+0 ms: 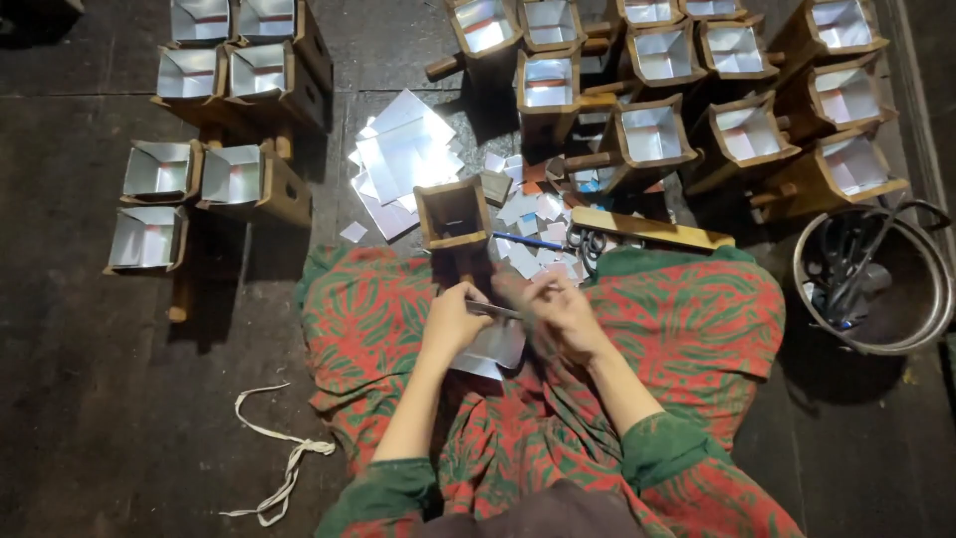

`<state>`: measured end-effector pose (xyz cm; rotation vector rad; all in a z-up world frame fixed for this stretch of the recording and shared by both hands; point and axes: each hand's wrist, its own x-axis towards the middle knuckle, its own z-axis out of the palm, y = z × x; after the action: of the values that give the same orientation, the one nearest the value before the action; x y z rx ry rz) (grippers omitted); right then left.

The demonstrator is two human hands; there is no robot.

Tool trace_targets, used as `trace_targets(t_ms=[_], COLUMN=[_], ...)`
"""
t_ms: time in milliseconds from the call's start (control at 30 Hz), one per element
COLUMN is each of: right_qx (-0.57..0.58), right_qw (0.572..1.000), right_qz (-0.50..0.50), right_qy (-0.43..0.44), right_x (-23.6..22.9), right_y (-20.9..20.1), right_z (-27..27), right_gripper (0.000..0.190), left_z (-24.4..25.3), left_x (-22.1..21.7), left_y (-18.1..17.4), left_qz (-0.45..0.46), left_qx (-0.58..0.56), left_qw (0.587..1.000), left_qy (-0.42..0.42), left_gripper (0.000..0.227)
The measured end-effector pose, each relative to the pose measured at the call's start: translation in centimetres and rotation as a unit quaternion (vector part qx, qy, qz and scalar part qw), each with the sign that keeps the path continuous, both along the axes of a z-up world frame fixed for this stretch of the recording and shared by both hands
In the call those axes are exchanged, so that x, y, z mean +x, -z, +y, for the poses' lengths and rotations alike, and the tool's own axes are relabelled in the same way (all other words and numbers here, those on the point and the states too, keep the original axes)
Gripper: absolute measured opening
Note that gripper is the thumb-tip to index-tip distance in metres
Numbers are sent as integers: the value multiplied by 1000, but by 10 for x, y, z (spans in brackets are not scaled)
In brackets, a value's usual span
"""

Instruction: The person is assembling wooden lanterns by manually inserting small reflective metal sheets into the inner sides of wooden frames. They pick up the sheets one at a time and fit them into the slots of several frames spread across the floor.

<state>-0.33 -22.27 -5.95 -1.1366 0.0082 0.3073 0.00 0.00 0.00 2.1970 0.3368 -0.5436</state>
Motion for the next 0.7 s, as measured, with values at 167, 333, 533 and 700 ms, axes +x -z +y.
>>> trace_targets(t_ms=[167, 333, 533, 700], right_qx=[-207, -355, -431, -472], right_qw=[975, 928, 882, 850], right_qz=[-59, -109, -123, -192], right_qy=[-55, 43, 145, 129], right_x=[-11, -9, -8, -15], right_y=[-4, -1, 1, -9], right_z=[16, 13, 22, 26], right_gripper=[29, 14, 16, 14], left_z=[-4, -6, -48, -59], left_x=[7, -11, -57, -59], left_y=[-11, -29, -2, 80], left_qz=[45, 6, -76, 60], left_qx=[22, -188, -352, -228], left_qw=[996, 979, 912, 936], left_qy=[68, -78, -195, -262], left_gripper=[47, 82, 72, 54])
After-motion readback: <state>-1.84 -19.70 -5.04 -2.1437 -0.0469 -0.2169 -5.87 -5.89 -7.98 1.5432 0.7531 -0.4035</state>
